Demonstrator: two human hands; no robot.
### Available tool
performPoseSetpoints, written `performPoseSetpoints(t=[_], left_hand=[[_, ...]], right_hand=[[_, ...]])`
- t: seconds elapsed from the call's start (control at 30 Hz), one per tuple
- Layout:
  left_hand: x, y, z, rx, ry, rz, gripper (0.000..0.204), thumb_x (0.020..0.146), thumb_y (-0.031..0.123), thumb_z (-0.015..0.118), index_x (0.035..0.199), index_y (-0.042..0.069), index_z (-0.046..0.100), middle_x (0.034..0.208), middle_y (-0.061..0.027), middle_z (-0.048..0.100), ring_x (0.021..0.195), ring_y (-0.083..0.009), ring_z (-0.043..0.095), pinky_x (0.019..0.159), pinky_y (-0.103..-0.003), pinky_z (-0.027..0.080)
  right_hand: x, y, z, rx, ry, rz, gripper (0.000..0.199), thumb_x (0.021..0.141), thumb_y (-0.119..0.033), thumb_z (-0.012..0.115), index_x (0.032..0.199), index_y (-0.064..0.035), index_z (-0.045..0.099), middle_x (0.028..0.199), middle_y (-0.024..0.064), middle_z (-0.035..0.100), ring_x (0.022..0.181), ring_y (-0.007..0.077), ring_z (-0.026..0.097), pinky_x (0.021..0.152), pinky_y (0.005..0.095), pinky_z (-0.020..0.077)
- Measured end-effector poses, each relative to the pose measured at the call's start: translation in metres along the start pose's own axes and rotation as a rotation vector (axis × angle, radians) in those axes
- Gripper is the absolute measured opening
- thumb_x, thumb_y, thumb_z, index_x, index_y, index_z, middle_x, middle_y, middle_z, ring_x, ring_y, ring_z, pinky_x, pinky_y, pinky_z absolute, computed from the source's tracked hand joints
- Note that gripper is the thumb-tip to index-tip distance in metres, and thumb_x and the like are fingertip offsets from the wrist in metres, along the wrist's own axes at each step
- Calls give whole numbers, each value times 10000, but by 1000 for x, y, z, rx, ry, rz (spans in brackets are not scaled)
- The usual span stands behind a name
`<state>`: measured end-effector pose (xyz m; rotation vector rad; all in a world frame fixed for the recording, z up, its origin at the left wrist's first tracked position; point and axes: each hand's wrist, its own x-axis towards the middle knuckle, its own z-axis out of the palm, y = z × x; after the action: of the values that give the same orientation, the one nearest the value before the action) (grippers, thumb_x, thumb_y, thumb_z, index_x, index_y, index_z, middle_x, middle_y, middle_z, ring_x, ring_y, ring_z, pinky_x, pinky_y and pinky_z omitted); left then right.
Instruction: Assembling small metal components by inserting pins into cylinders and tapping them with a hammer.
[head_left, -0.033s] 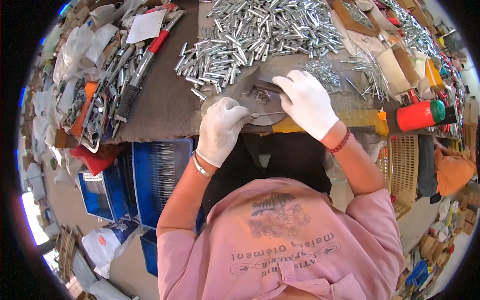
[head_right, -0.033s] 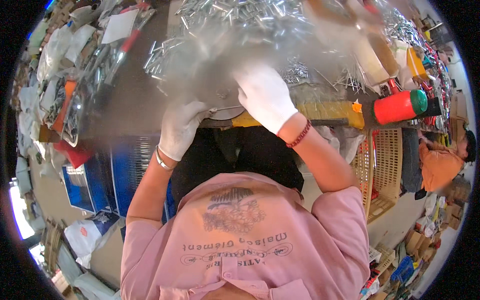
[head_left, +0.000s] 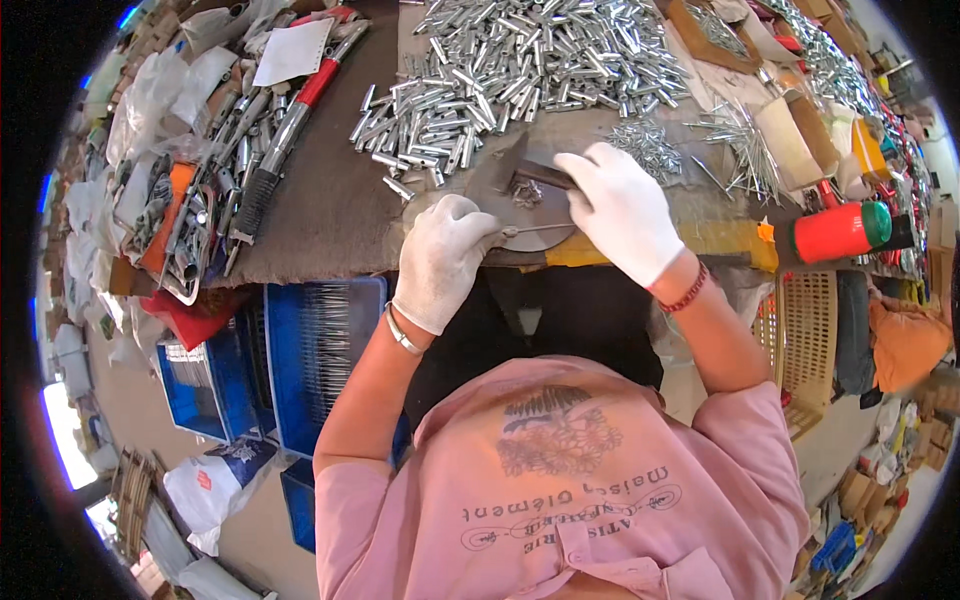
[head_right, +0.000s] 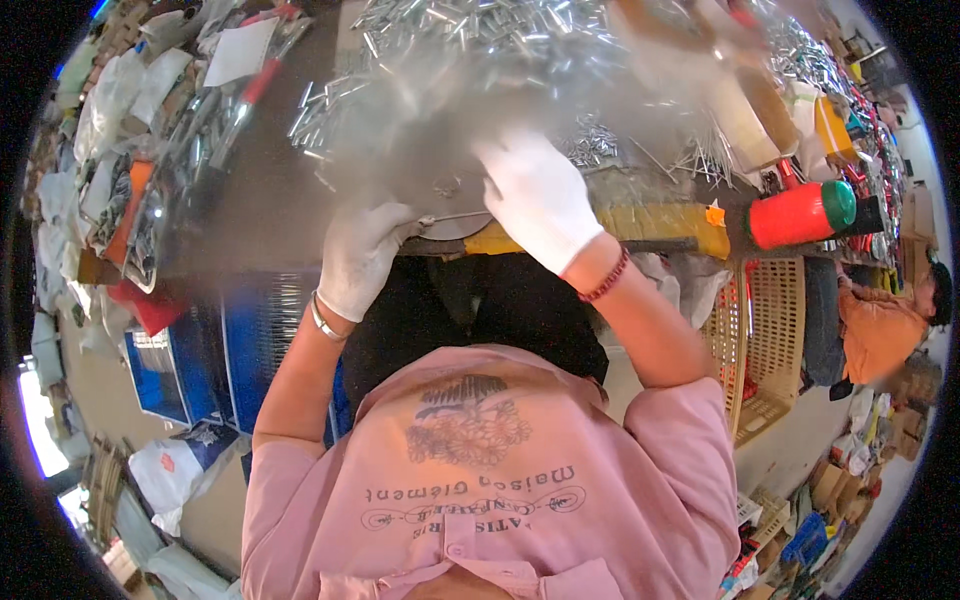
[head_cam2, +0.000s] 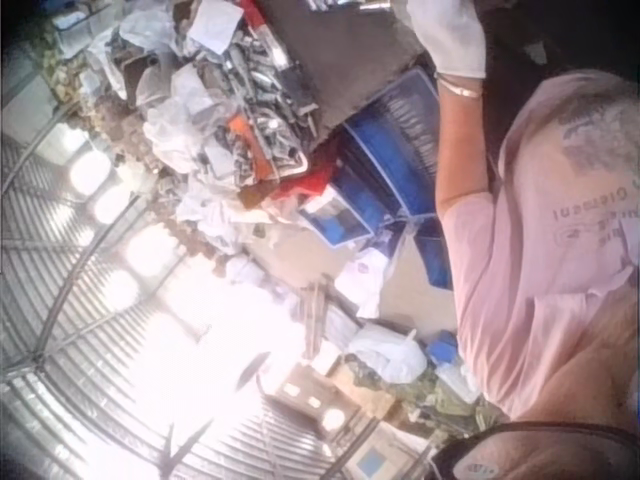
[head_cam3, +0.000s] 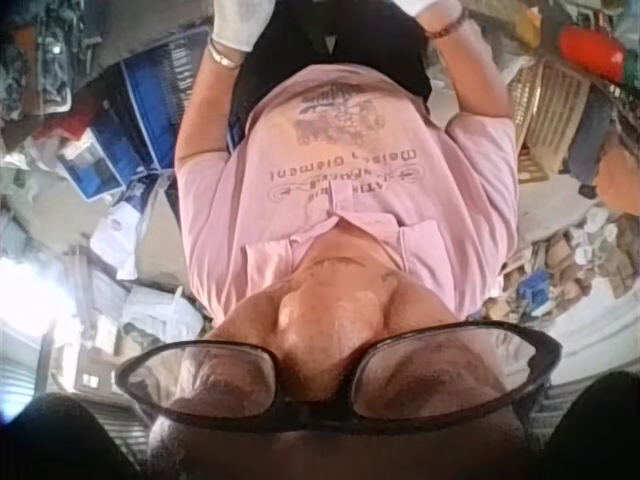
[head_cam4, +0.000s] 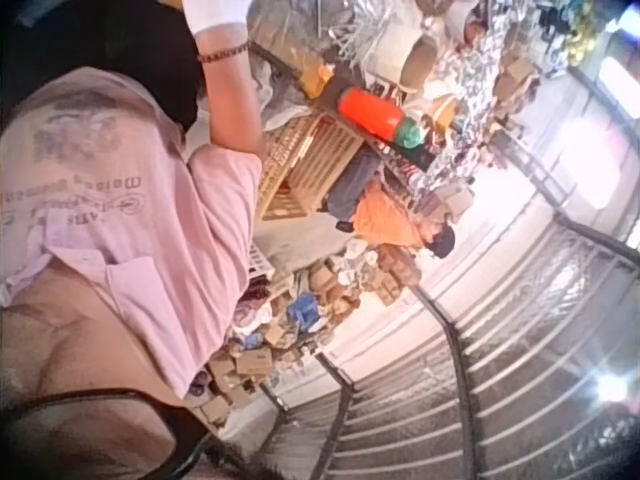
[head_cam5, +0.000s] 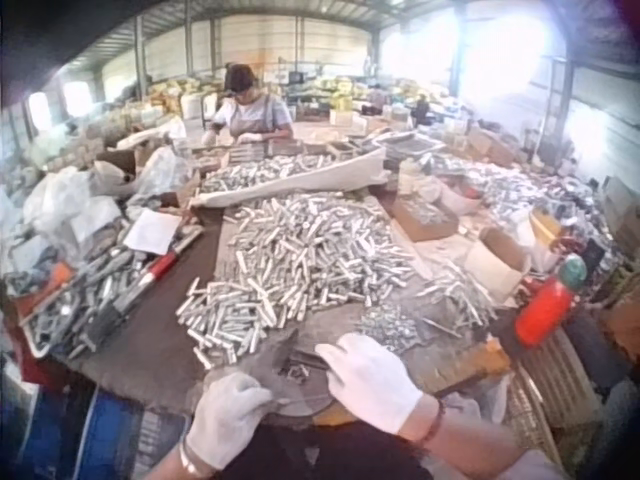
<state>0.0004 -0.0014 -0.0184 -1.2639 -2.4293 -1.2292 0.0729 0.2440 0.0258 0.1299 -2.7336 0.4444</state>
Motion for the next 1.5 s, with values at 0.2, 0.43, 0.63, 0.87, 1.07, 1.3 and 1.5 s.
performPoseSetpoints(t=[0.2, 0.43, 0.63, 0.87, 1.07, 1.3, 1.5], left_hand=[[2, 0, -1, -2, 28, 53, 205, 773, 53, 856, 933, 109, 741, 883, -79, 638, 841, -332, 651, 727, -442, 520], [2, -3, 1, -28, 4, 45, 221, 766, 50, 864, 940, 110, 741, 878, -82, 637, 838, -331, 651, 721, -446, 520], [2, -6, 2, -89, -10, 21, 211, 770, 59, 867, 939, 107, 750, 863, -90, 632, 824, -337, 649, 713, -452, 518], [7, 0, -3, -78, -15, 12, 174, 767, 83, 878, 902, 103, 770, 874, -89, 650, 825, -333, 657, 724, -437, 527], [0, 3, -3, -95, 9, -42, 182, 769, 83, 877, 927, 100, 789, 889, -94, 662, 842, -324, 668, 741, -429, 534], [-15, 31, 0, -59, 156, -171, 287, 816, 24, 835, 1100, 51, 795, 955, -137, 700, 895, -339, 686, 786, -416, 547], [-32, 61, 12, -486, 93, -745, 506, 1016, -23, 648, 1514, 37, 587, 903, -61, 750, 662, -87, 640, 585, -259, 516]], right_hand=[[-38, -17, -34, 106, 109, 62, 453, 864, 6, 761, 1298, -115, 710, 1095, 133, 653, 987, 352, 680, 852, 429, 570], [-60, -25, -25, 13, 113, -131, 512, 881, -26, 660, 1347, -223, 736, 941, 52, 626, 824, 273, 659, 718, 387, 564], [-51, -26, -35, 195, 207, -50, 495, 899, -5, 708, 1359, -187, 726, 986, 65, 672, 840, 274, 695, 725, 387, 570], [-28, -8, -6, 133, 26, 40, 387, 894, -59, 764, 1266, -165, 755, 1058, 109, 670, 948, 320, 689, 813, 441, 570], [-41, -36, -8, -68, -110, 8, 181, 852, -209, 818, 955, -128, 693, 971, 76, 643, 926, 306, 669, 764, 446, 556], [-65, -48, 0, 482, -305, 309, 128, 931, -148, 747, 1036, -77, 729, 837, 118, 722, 778, 289, 732, 717, 410, 577], [-60, -59, -8, 1058, -590, 760, 182, 989, -155, 693, 1122, -33, 713, 795, 121, 699, 714, 169, 684, 698, 342, 558]])
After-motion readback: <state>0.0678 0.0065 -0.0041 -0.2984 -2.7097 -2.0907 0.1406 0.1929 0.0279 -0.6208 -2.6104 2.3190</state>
